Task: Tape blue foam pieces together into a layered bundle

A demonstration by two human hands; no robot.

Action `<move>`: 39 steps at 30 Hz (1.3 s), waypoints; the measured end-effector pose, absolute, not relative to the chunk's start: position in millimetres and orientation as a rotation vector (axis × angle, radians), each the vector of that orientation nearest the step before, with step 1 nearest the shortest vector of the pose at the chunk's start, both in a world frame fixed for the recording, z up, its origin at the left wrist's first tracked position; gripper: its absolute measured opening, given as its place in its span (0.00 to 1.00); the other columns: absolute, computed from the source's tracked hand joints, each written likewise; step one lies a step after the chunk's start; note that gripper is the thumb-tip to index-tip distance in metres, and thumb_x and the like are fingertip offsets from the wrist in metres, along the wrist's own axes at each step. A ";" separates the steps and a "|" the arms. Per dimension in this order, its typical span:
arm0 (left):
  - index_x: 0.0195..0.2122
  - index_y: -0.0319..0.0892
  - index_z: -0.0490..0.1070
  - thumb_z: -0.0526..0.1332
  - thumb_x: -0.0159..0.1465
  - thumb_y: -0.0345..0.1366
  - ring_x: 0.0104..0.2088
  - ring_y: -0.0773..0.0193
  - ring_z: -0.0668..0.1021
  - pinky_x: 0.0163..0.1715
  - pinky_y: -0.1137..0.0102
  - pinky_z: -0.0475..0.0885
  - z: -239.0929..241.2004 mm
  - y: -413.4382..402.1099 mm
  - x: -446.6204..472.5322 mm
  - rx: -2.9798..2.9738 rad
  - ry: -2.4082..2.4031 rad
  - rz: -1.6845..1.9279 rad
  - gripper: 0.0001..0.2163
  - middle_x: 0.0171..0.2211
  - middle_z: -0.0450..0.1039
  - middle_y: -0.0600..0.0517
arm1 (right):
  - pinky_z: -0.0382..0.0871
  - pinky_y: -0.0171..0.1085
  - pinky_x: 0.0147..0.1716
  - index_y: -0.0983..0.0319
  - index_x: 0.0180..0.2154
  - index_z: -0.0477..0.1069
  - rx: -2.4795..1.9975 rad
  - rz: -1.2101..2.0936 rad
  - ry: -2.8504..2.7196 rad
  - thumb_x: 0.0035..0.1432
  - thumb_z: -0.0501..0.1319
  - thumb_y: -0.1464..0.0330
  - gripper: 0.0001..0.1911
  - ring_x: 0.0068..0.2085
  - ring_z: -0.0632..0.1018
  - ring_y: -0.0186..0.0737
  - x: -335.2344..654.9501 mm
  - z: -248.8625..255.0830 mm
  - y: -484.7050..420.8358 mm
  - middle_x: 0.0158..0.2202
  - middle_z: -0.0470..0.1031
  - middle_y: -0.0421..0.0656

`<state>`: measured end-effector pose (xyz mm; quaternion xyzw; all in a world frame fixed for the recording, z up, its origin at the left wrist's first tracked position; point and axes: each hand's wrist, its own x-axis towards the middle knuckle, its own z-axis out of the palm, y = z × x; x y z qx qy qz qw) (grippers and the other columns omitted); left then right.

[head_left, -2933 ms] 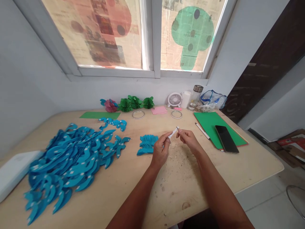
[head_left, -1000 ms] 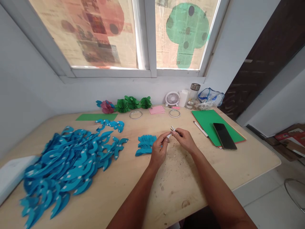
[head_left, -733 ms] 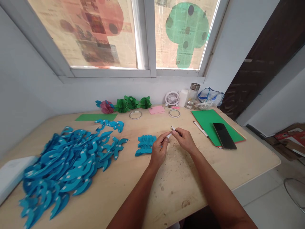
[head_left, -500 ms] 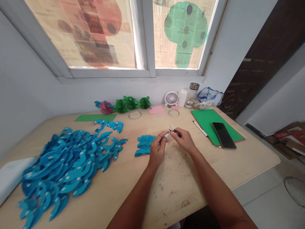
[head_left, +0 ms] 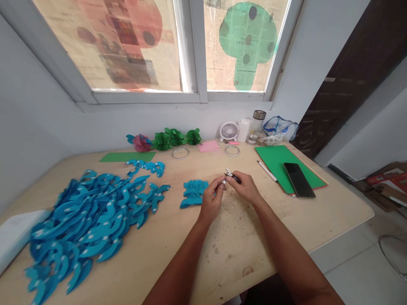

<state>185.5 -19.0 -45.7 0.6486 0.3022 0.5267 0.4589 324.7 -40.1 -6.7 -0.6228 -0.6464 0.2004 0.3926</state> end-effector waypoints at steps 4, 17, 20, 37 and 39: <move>0.43 0.42 0.71 0.54 0.61 0.41 0.30 0.65 0.72 0.30 0.71 0.68 -43.5 -19.6 185.6 1.594 0.745 1.299 0.13 0.27 0.70 0.52 | 0.54 0.31 0.25 0.63 0.27 0.68 -1.576 0.502 -1.645 0.55 0.53 0.54 0.19 0.24 0.63 0.32 324.5 -7.0 -40.0 0.20 0.62 0.37; 0.45 0.42 0.71 0.54 0.61 0.40 0.30 0.64 0.72 0.30 0.71 0.68 -41.7 -21.0 185.7 1.608 0.747 1.295 0.14 0.28 0.70 0.51 | 0.52 0.30 0.24 0.62 0.24 0.66 -1.579 0.484 -1.621 0.56 0.52 0.55 0.19 0.23 0.62 0.31 322.3 -5.5 -40.6 0.18 0.58 0.35; 0.46 0.42 0.70 0.54 0.61 0.39 0.30 0.65 0.72 0.30 0.71 0.68 -42.7 -20.6 185.2 1.602 0.761 1.293 0.14 0.28 0.71 0.51 | 0.52 0.31 0.23 0.62 0.24 0.65 -1.573 0.476 -1.601 0.56 0.51 0.54 0.19 0.23 0.61 0.31 322.5 -5.1 -40.6 0.18 0.58 0.35; 0.47 0.41 0.69 0.56 0.61 0.41 0.23 0.71 0.64 0.23 0.74 0.62 -40.7 -17.4 183.1 1.455 0.785 1.369 0.16 0.28 0.67 0.52 | 0.52 0.30 0.25 0.62 0.24 0.65 -1.625 0.485 -1.721 0.56 0.52 0.55 0.18 0.24 0.62 0.31 321.5 -4.8 -41.6 0.19 0.61 0.36; 0.48 0.41 0.69 0.56 0.61 0.41 0.23 0.71 0.65 0.23 0.75 0.62 -42.1 -16.6 182.9 1.453 0.775 1.367 0.16 0.28 0.68 0.52 | 0.52 0.30 0.24 0.62 0.24 0.65 -1.619 0.488 -1.728 0.56 0.53 0.55 0.18 0.24 0.62 0.31 321.4 -5.2 -41.3 0.19 0.60 0.36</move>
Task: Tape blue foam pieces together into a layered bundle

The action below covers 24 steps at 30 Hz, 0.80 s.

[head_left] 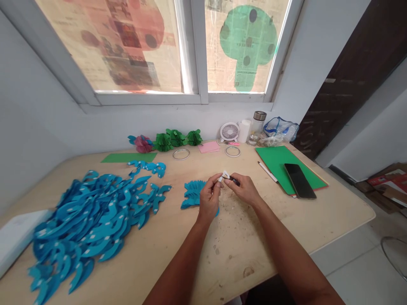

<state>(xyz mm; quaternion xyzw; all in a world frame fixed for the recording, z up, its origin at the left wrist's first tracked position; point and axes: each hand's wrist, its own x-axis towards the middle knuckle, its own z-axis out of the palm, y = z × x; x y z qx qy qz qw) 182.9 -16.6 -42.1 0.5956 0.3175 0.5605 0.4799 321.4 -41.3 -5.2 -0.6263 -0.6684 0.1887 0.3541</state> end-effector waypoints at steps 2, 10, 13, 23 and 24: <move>0.48 0.42 0.69 0.56 0.61 0.41 0.23 0.71 0.65 0.23 0.75 0.62 -43.3 -16.0 182.7 1.456 0.769 1.369 0.16 0.29 0.68 0.52 | 0.52 0.30 0.24 0.62 0.24 0.65 -1.615 0.490 -1.732 0.56 0.53 0.55 0.18 0.24 0.62 0.30 321.6 -5.6 -41.1 0.19 0.60 0.36; 0.47 0.43 0.69 0.55 0.61 0.39 0.29 0.67 0.70 0.28 0.73 0.66 -45.7 -15.2 183.3 1.499 0.791 1.378 0.15 0.31 0.71 0.51 | 0.50 0.30 0.23 0.63 0.22 0.63 -1.614 0.471 -1.749 0.56 0.51 0.55 0.20 0.23 0.61 0.30 322.0 -5.3 -41.1 0.18 0.57 0.35; 0.48 0.43 0.69 0.55 0.61 0.39 0.29 0.67 0.71 0.29 0.72 0.67 -46.9 -14.8 183.2 1.509 0.785 1.377 0.15 0.31 0.71 0.51 | 0.50 0.30 0.23 0.63 0.21 0.62 -1.624 0.466 -1.739 0.57 0.51 0.55 0.21 0.23 0.60 0.29 321.7 -4.8 -41.6 0.18 0.57 0.35; 0.46 0.42 0.69 0.55 0.61 0.39 0.30 0.67 0.71 0.30 0.73 0.67 -46.4 -15.8 183.6 1.486 0.786 1.367 0.14 0.33 0.71 0.50 | 0.50 0.29 0.23 0.63 0.22 0.65 -1.670 0.438 -1.730 0.56 0.51 0.54 0.20 0.23 0.61 0.29 322.2 -5.2 -40.8 0.18 0.58 0.35; 0.47 0.42 0.69 0.55 0.61 0.40 0.30 0.67 0.71 0.30 0.73 0.66 -46.2 -16.1 183.9 1.475 0.788 1.365 0.14 0.32 0.71 0.50 | 0.50 0.29 0.23 0.63 0.23 0.65 -1.670 0.438 -1.730 0.56 0.51 0.54 0.21 0.23 0.61 0.29 322.3 -5.2 -40.8 0.18 0.59 0.35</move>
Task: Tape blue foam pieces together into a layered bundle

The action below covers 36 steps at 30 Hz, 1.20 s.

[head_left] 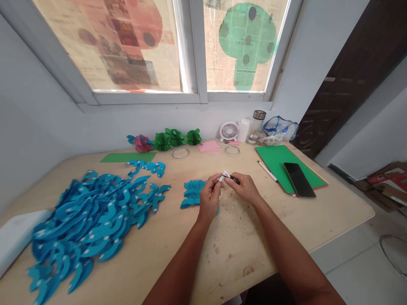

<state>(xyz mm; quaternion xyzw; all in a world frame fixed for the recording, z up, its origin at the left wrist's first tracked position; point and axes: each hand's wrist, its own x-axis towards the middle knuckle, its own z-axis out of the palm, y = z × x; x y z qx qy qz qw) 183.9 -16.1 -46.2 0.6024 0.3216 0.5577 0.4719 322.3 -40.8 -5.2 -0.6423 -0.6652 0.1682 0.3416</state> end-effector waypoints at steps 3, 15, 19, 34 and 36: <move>0.49 0.42 0.67 0.56 0.60 0.40 0.27 0.68 0.70 0.29 0.74 0.66 -45.2 -16.9 184.4 1.426 0.802 1.364 0.16 0.28 0.69 0.52 | 0.50 0.29 0.23 0.63 0.22 0.65 -1.671 0.435 -1.730 0.56 0.51 0.54 0.21 0.22 0.61 0.29 322.2 -5.3 -41.1 0.18 0.58 0.35; 0.45 0.42 0.69 0.55 0.60 0.39 0.29 0.67 0.70 0.28 0.73 0.65 -43.9 -16.1 183.0 1.482 0.806 1.368 0.13 0.30 0.70 0.51 | 0.51 0.30 0.23 0.63 0.23 0.65 -1.664 0.450 -1.710 0.56 0.52 0.54 0.20 0.23 0.61 0.30 322.6 -5.1 -41.4 0.18 0.59 0.35; 0.44 0.42 0.69 0.55 0.60 0.39 0.25 0.70 0.67 0.25 0.75 0.63 -43.9 -16.4 182.9 1.466 0.812 1.372 0.13 0.28 0.68 0.53 | 0.51 0.30 0.23 0.63 0.23 0.65 -1.669 0.445 -1.702 0.56 0.52 0.54 0.20 0.23 0.61 0.30 323.8 -5.8 -40.8 0.19 0.59 0.35; 0.44 0.42 0.69 0.56 0.60 0.39 0.30 0.66 0.71 0.30 0.72 0.67 -43.3 -16.7 183.7 1.466 0.817 1.360 0.13 0.30 0.70 0.51 | 0.50 0.29 0.22 0.63 0.20 0.62 -1.670 0.453 -1.742 0.56 0.51 0.55 0.22 0.22 0.60 0.29 321.8 -3.6 -41.7 0.18 0.56 0.35; 0.44 0.42 0.69 0.55 0.60 0.39 0.30 0.66 0.71 0.30 0.72 0.67 -42.9 -16.7 183.8 1.468 0.819 1.358 0.13 0.31 0.71 0.51 | 0.49 0.29 0.22 0.63 0.20 0.62 -1.673 0.444 -1.741 0.56 0.50 0.54 0.22 0.22 0.59 0.29 321.9 -4.2 -41.3 0.17 0.56 0.35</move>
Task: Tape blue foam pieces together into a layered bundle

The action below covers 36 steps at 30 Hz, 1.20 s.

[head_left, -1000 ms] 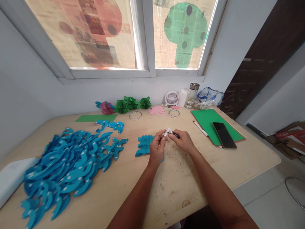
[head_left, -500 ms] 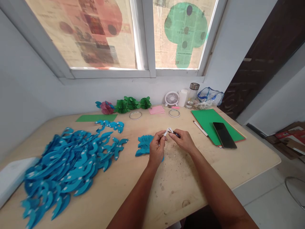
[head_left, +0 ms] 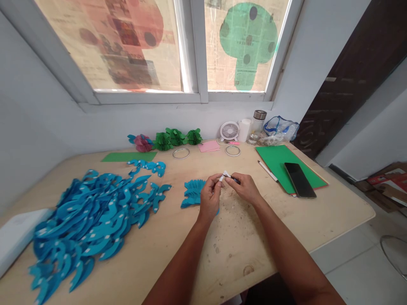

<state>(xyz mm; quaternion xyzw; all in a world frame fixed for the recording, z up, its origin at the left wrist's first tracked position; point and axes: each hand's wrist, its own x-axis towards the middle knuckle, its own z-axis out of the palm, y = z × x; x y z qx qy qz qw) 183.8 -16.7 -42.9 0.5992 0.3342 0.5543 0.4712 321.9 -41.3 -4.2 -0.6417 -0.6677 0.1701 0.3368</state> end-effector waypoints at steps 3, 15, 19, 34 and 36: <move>0.44 0.42 0.69 0.55 0.60 0.38 0.30 0.66 0.71 0.31 0.72 0.67 -42.9 -16.7 184.0 1.472 0.818 1.354 0.13 0.31 0.71 0.51 | 0.49 0.29 0.22 0.63 0.20 0.62 -1.684 0.428 -1.739 0.57 0.50 0.54 0.22 0.22 0.59 0.29 321.9 -5.1 -41.0 0.17 0.56 0.35; 0.44 0.42 0.69 0.55 0.60 0.37 0.32 0.65 0.72 0.32 0.71 0.67 -42.4 -16.6 184.1 1.519 0.840 1.337 0.12 0.32 0.71 0.50 | 0.48 0.31 0.23 0.61 0.23 0.69 -1.896 0.198 -1.752 0.58 0.47 0.50 0.26 0.22 0.64 0.32 319.8 -4.9 -43.0 0.18 0.66 0.39; 0.45 0.42 0.69 0.54 0.61 0.36 0.32 0.65 0.72 0.34 0.71 0.67 -39.9 -16.9 181.5 1.609 0.863 1.324 0.12 0.31 0.71 0.51 | 0.46 0.33 0.23 0.60 0.26 0.71 -1.977 0.098 -1.751 0.58 0.46 0.49 0.26 0.24 0.67 0.34 319.2 -6.6 -43.1 0.21 0.71 0.42; 0.44 0.45 0.69 0.54 0.58 0.30 0.41 0.55 0.75 0.39 0.64 0.68 -43.9 -11.6 217.2 2.120 0.957 1.141 0.13 0.41 0.74 0.47 | 0.49 0.34 0.25 0.59 0.34 0.70 -2.172 -0.010 -1.528 0.57 0.49 0.49 0.22 0.31 0.74 0.39 333.9 0.7 -42.6 0.28 0.76 0.43; 0.43 0.44 0.70 0.53 0.59 0.29 0.38 0.55 0.76 0.37 0.63 0.68 -45.4 -10.6 227.4 2.157 0.977 1.135 0.13 0.37 0.75 0.46 | 0.50 0.34 0.25 0.59 0.34 0.70 -2.185 0.002 -1.522 0.58 0.49 0.50 0.22 0.31 0.74 0.39 334.7 2.3 -43.2 0.29 0.76 0.44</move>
